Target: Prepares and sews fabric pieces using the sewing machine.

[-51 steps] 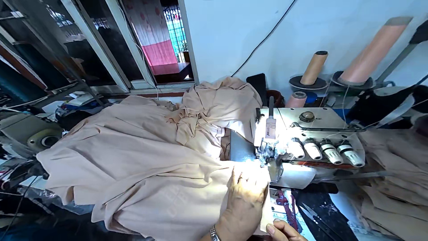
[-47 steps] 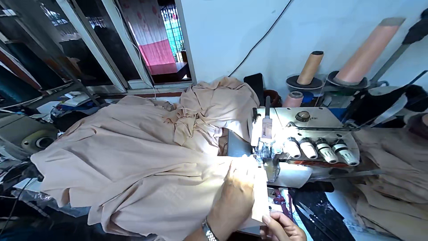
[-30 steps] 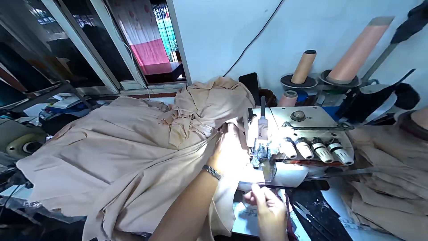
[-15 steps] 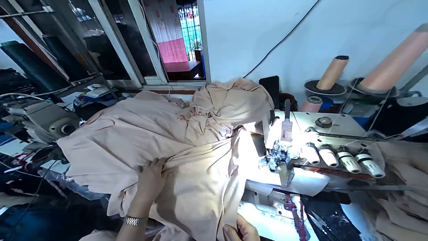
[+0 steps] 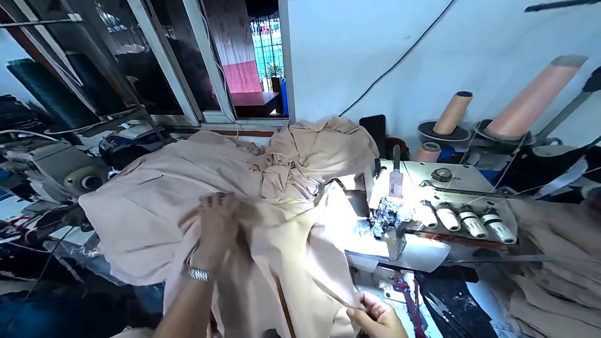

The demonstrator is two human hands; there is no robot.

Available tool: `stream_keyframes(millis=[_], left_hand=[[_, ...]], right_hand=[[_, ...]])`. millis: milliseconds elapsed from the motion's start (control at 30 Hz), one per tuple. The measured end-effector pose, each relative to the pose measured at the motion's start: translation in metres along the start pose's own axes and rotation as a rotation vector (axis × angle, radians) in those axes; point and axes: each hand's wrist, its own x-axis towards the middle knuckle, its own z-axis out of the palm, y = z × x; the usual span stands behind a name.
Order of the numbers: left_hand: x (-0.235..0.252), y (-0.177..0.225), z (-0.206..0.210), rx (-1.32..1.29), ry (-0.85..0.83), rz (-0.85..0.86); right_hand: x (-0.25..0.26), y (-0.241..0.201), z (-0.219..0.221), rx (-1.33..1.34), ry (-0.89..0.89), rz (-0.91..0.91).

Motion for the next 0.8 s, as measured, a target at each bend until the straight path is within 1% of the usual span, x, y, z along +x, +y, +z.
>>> stream_keyframes(millis=[67, 133, 167, 233, 300, 367, 433, 500, 567, 633, 700, 800], left_hand=[[-0.030, 0.032, 0.014, -0.093, -0.009, 0.278], [-0.062, 0.064, 0.028, -0.257, -0.177, 0.570], [-0.074, 0.078, 0.032, -0.274, -0.280, 0.697], [-0.090, 0.096, 0.039, -0.226, -0.420, 0.872], [-0.098, 0.098, 0.045, -0.191, -0.476, 0.962], [-0.103, 0.097, 0.042, -0.240, -0.508, 0.995], [-0.105, 0.097, 0.035, -0.375, -0.569, 0.980], [-0.105, 0.098, 0.027, -0.575, -0.654, 0.915], [-0.104, 0.102, 0.016, -0.805, -0.707, 0.802], [-0.103, 0.107, 0.011, -0.941, -0.679, 0.722], [-0.101, 0.111, 0.013, -0.972, -0.617, 0.675], [-0.100, 0.115, 0.017, -0.997, -0.589, 0.581]], right_hand=[[-0.003, 0.004, 0.005, -0.014, 0.022, 0.016], [-0.004, 0.003, 0.008, -0.025, 0.027, 0.019], [-0.005, 0.003, 0.009, -0.027, 0.029, 0.017], [-0.005, 0.004, 0.011, -0.028, 0.055, 0.018], [-0.007, 0.005, 0.013, -0.012, 0.094, 0.019], [-0.010, 0.006, 0.014, 0.018, 0.130, -0.010], [-0.012, 0.006, 0.014, 0.035, 0.147, -0.076], [-0.012, 0.004, 0.014, 0.038, 0.141, -0.156], [-0.012, -0.005, 0.017, 0.061, 0.154, -0.198], [-0.012, -0.015, 0.023, 0.086, 0.158, -0.222], [-0.012, -0.023, 0.028, 0.083, 0.145, -0.262], [-0.008, -0.030, 0.032, 0.071, 0.135, -0.320]])
